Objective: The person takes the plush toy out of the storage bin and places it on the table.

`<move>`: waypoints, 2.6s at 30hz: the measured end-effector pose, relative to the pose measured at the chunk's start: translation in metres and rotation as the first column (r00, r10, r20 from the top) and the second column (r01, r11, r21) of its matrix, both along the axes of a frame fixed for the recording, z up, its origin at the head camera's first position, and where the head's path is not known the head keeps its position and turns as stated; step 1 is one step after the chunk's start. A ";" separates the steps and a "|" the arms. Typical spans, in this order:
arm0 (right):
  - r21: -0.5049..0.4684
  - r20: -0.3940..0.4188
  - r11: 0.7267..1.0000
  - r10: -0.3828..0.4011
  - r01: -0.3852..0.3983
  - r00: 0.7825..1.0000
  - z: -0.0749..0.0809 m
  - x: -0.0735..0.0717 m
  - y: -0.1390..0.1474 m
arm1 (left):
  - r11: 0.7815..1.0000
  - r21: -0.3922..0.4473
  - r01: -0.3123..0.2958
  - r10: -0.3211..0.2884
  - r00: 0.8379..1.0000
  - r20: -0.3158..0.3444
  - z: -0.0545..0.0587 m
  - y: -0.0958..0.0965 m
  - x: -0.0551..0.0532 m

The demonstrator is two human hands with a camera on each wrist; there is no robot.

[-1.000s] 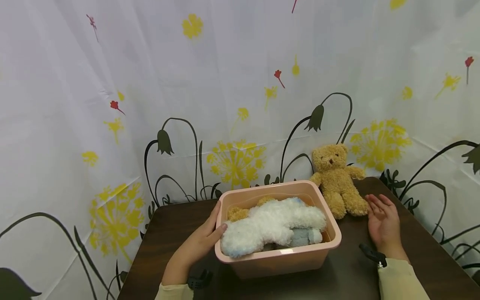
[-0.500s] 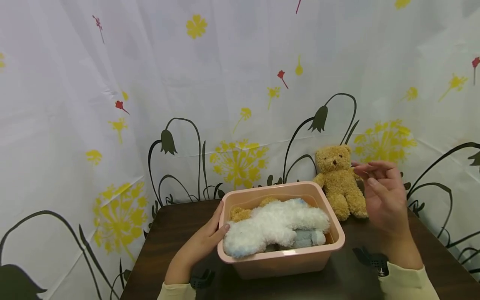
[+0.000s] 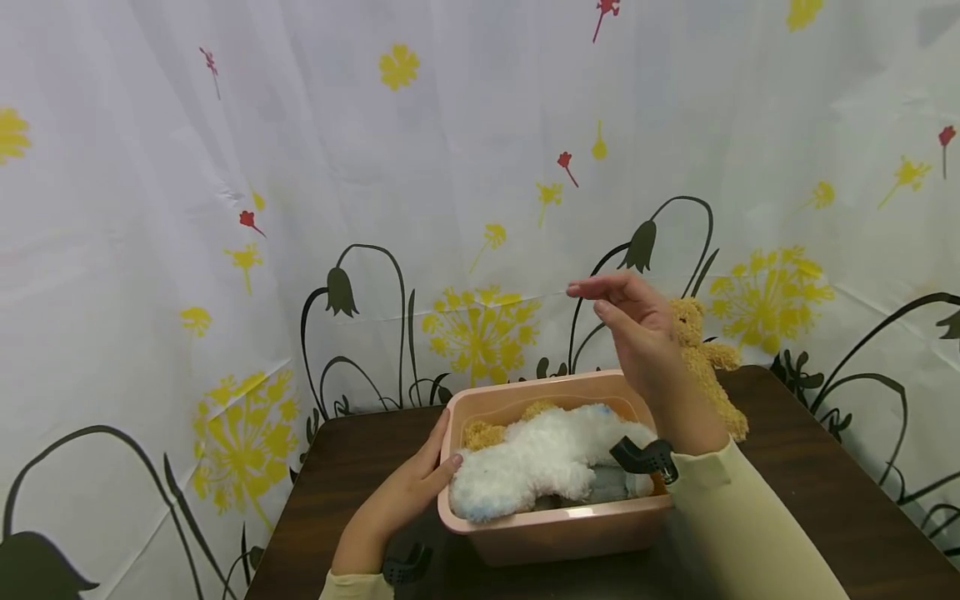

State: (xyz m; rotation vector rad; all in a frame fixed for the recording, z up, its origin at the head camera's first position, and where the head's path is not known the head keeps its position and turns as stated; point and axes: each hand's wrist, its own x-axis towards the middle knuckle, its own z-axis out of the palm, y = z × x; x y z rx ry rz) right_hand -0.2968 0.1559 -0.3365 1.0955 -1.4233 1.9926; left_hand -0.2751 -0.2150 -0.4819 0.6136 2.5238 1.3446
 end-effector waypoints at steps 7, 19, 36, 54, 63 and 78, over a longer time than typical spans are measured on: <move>0.234 0.177 0.958 0.123 -0.163 0.977 -0.004 -0.033 -0.044 | 1.000 -0.001 -0.002 0.002 1.000 0.001 -0.001 0.001 -0.001; 0.819 0.369 0.367 0.251 -0.441 0.895 -0.068 -0.046 -0.100 | 1.000 -0.017 0.006 -0.006 1.000 -0.004 0.002 -0.006 -0.003; 0.893 0.447 -0.123 0.141 -0.432 0.883 -0.069 -0.042 -0.097 | 1.000 0.008 0.019 -0.019 1.000 -0.004 -0.002 -0.001 -0.003; 0.900 0.435 -0.095 0.141 -0.425 0.889 -0.076 -0.041 -0.094 | 1.000 0.000 0.003 -0.003 1.000 -0.020 -0.004 -0.001 -0.003; 0.905 0.423 -0.099 0.135 -0.413 0.896 -0.076 -0.040 -0.094 | 0.997 -0.065 -0.044 0.040 0.997 -0.062 -0.001 -0.001 0.002; 0.911 0.407 -0.124 0.139 -0.392 0.903 -0.076 -0.038 -0.097 | 0.996 -0.068 -0.060 0.056 0.997 -0.054 0.000 0.002 0.005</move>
